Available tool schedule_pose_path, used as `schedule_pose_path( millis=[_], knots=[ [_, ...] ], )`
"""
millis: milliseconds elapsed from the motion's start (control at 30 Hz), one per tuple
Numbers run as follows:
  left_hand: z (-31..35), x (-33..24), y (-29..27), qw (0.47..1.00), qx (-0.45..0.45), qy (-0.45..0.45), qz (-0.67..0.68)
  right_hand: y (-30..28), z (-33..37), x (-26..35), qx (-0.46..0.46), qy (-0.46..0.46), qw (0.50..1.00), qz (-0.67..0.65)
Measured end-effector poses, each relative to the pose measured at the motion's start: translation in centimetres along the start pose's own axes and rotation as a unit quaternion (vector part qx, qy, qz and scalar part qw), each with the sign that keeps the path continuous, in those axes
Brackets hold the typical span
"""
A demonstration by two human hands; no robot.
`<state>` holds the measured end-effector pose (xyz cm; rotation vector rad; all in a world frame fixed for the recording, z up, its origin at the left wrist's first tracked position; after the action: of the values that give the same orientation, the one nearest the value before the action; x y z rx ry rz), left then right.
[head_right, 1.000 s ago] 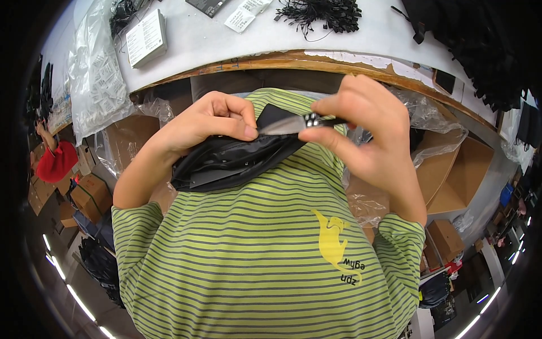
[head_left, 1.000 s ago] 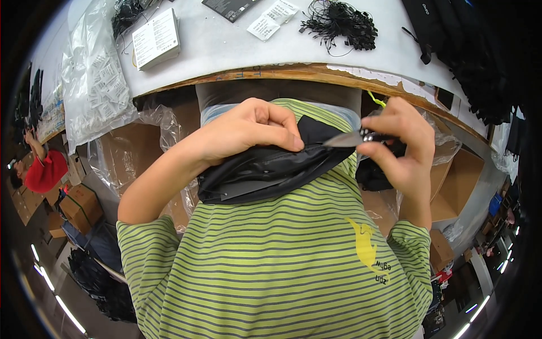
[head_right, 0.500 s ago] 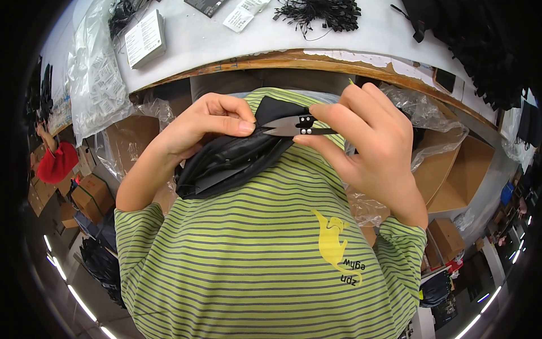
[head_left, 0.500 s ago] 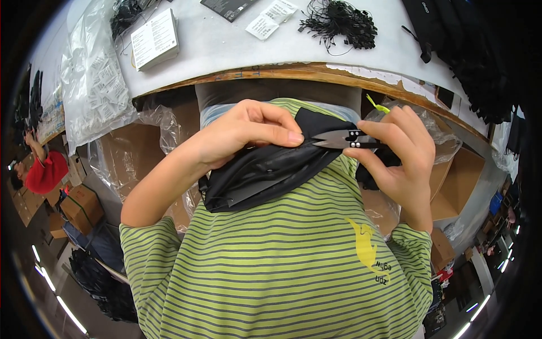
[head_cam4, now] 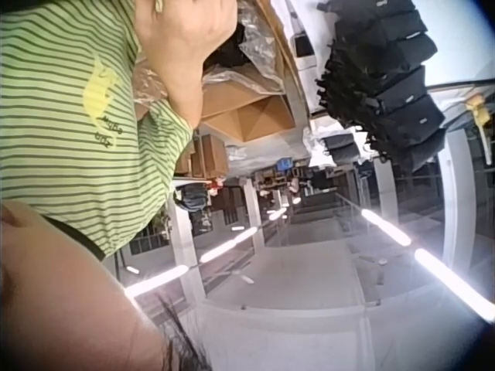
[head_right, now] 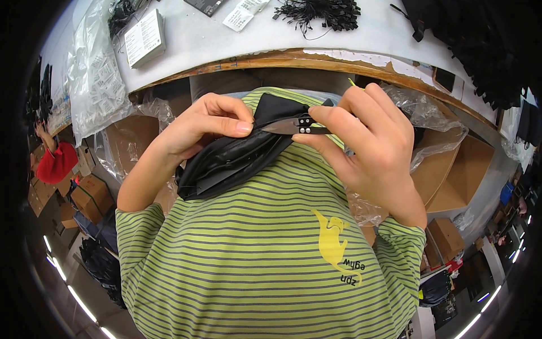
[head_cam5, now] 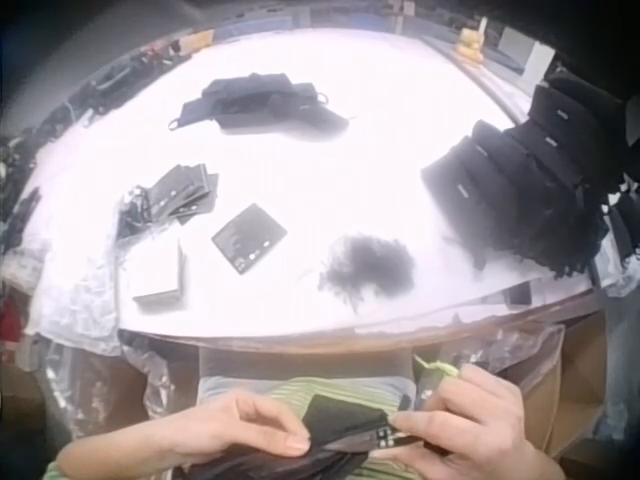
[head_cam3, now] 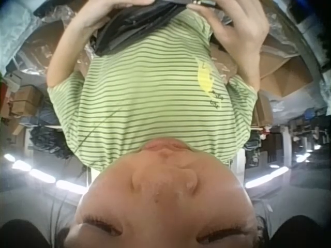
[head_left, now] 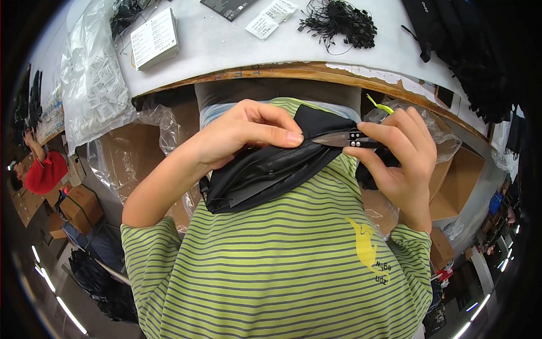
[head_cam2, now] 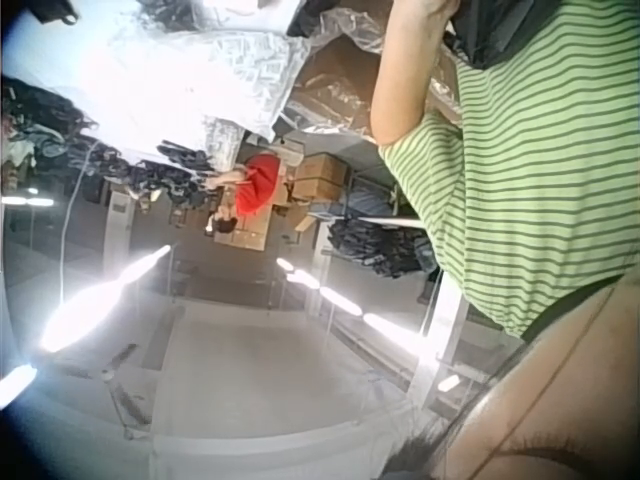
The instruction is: The recorder is packing small items and instructions into black zippered pouches.
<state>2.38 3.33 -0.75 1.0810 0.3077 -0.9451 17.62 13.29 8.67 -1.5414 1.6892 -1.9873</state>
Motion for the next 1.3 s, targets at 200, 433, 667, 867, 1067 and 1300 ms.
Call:
schedule_pose_path(
  millis=[200, 433, 667, 867, 1067, 1300],
  knots=[
    [-0.1, 0.3, -0.3, 1.0, 0.007, -0.014, -0.006, 0.2, -0.1, 0.0, 0.011, -0.004, 1.0, -0.004],
    [-0.1, 0.5, -0.4, 1.0, 0.01, -0.022, -0.012, 0.2, -0.2, -0.1, 0.021, -0.002, 1.0, -0.006],
    [-0.2, 0.5, -0.4, 1.0, 0.007, -0.024, -0.017, 0.2, -0.4, -0.2, 0.038, 0.004, 0.999, -0.009],
    [-0.2, 0.5, -0.5, 0.999, 0.002, -0.03, -0.017, 0.5, -0.5, -0.6, 0.055, 0.014, 0.998, -0.031],
    [-0.3, 0.6, -0.6, 0.999, -0.004, -0.037, -0.02, 0.6, -0.6, -0.6, 0.057, 0.021, 0.997, -0.04],
    [-0.6, 0.4, -0.5, 0.999, 0.003, -0.015, -0.036, 0.8, -0.8, -1.0, 0.065, 0.027, 0.996, -0.051]
  ],
)
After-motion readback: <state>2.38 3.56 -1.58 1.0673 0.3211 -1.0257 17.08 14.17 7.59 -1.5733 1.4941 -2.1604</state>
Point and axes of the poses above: each hand's wrist, its own z-axis away from the middle knuckle, its own y-axis out of the palm, x = y × z, the point moved 6 cm from there along -z, towards the middle knuckle, and after that the axes turned 14 degrees about y, right-handed, at the moved point
